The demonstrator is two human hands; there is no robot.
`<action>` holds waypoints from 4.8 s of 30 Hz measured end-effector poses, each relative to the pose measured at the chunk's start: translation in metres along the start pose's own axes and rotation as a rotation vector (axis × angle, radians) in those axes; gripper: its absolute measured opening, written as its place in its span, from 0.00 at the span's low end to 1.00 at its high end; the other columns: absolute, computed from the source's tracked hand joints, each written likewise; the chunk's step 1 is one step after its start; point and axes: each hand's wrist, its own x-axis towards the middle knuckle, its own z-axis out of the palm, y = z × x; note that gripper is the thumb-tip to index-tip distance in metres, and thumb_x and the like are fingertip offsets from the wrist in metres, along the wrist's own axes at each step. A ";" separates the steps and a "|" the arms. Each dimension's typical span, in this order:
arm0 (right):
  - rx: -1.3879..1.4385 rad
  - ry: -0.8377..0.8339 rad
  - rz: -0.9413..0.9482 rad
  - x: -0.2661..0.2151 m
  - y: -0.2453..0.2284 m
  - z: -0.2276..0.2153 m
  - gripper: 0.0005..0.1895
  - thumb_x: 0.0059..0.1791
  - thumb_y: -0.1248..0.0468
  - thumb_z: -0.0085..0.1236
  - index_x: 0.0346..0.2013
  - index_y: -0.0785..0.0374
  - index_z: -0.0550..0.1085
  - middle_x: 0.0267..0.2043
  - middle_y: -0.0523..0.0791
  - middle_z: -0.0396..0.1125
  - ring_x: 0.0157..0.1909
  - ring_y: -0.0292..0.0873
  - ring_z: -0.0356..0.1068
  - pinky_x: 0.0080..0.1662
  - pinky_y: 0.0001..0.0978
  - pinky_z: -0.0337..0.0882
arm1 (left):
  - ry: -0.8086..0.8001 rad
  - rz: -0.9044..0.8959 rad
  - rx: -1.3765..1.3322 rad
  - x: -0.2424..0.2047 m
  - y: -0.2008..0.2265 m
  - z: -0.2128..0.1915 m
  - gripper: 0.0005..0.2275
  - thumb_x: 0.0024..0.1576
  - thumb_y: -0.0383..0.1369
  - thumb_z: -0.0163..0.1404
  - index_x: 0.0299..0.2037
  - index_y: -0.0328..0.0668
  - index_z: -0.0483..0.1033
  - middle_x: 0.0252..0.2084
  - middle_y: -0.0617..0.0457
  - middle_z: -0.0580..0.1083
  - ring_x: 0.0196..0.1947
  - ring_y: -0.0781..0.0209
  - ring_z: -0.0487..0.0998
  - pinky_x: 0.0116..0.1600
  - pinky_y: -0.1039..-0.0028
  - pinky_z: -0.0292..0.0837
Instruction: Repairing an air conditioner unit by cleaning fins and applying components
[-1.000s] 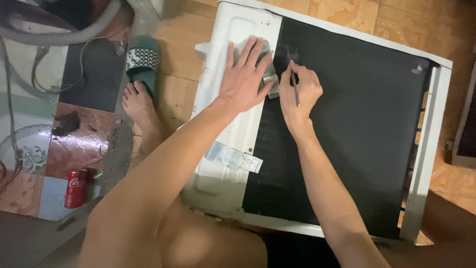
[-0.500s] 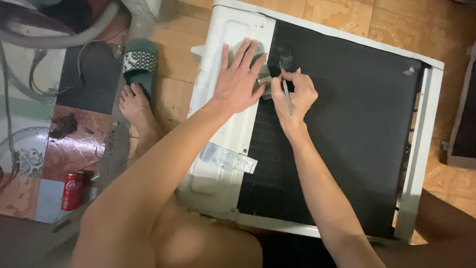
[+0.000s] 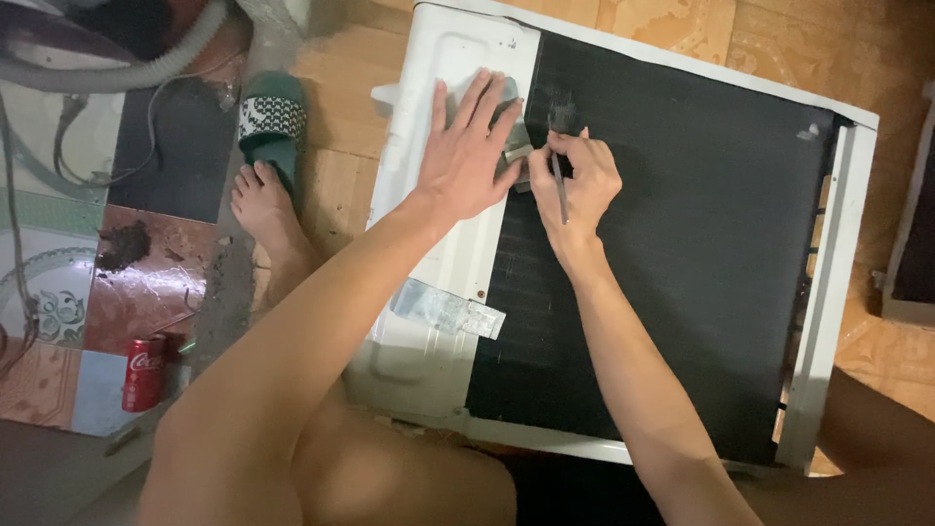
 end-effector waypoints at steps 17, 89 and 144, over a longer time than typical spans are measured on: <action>-0.050 0.012 -0.021 0.000 0.002 0.011 0.06 0.44 0.80 0.62 0.34 0.73 0.79 0.28 0.51 0.70 0.29 0.45 0.65 0.54 0.39 0.75 | 0.036 -0.001 0.000 -0.002 0.001 0.000 0.30 0.60 0.47 0.54 0.68 0.36 0.67 0.75 0.36 0.54 0.77 0.42 0.43 0.73 0.33 0.32; 0.458 -0.226 -0.104 -0.056 -0.061 -0.108 0.12 0.49 0.67 0.66 0.47 0.63 0.81 0.34 0.47 0.77 0.34 0.51 0.79 0.36 0.36 0.76 | -0.036 0.624 0.399 0.015 0.045 -0.029 0.40 0.59 0.43 0.56 0.79 0.52 0.45 0.81 0.42 0.44 0.81 0.49 0.42 0.78 0.37 0.39; 0.530 -0.226 0.328 -0.136 -0.037 -0.300 0.06 0.52 0.68 0.62 0.42 0.58 0.84 0.31 0.49 0.78 0.25 0.40 0.75 0.29 0.27 0.72 | 0.235 -0.315 -1.533 -0.072 0.234 -0.118 0.12 0.57 0.30 0.63 0.46 0.29 0.81 0.36 0.37 0.82 0.34 0.61 0.85 0.42 0.76 0.87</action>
